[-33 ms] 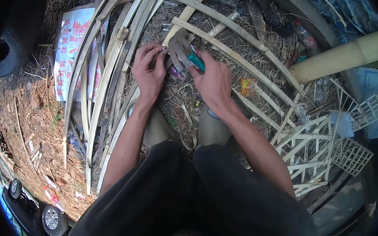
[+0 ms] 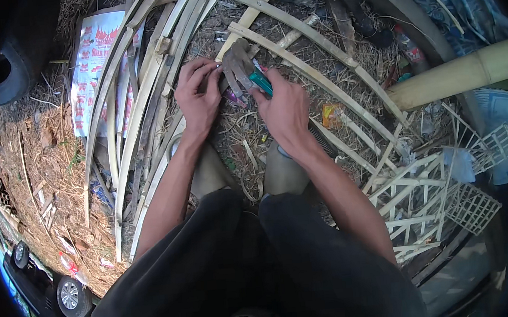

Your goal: The person constructs a bamboo lattice by laying out thin strips of wood, positioning a perpendicular strip over them, and securing it with small nails hammered in by hand.

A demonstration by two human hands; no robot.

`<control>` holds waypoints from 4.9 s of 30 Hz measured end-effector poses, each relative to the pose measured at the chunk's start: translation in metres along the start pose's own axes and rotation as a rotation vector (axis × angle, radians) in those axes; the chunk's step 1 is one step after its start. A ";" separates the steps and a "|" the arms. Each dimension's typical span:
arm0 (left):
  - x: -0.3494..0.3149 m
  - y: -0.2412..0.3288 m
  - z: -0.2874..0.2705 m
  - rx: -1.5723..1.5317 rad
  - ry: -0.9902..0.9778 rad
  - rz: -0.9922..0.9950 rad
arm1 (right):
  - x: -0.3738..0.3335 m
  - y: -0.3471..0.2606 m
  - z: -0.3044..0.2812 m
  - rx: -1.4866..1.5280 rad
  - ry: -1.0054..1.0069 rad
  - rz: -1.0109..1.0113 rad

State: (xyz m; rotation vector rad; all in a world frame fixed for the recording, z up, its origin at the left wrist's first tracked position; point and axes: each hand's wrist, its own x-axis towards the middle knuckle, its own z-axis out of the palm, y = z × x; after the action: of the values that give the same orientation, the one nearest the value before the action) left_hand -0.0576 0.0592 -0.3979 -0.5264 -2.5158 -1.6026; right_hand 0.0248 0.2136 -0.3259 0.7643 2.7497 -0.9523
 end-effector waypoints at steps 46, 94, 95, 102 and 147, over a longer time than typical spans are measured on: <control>-0.005 0.005 -0.001 -0.016 0.018 -0.019 | -0.002 0.005 0.003 0.070 0.013 0.128; -0.002 0.001 -0.002 -0.042 0.014 -0.050 | -0.016 -0.039 -0.033 0.088 -0.249 0.082; 0.000 0.001 -0.001 -0.039 0.015 -0.046 | -0.014 -0.038 -0.033 0.048 -0.227 0.063; -0.004 0.000 -0.005 -0.029 0.007 -0.049 | -0.017 -0.022 -0.018 0.018 -0.198 -0.014; -0.002 0.002 0.000 -0.005 0.014 -0.075 | -0.015 -0.035 -0.017 0.123 -0.061 -0.102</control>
State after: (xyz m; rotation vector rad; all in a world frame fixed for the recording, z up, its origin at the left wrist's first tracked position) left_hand -0.0552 0.0590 -0.3968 -0.4246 -2.5510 -1.6315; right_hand 0.0212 0.1938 -0.2894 0.6065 2.7209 -1.1536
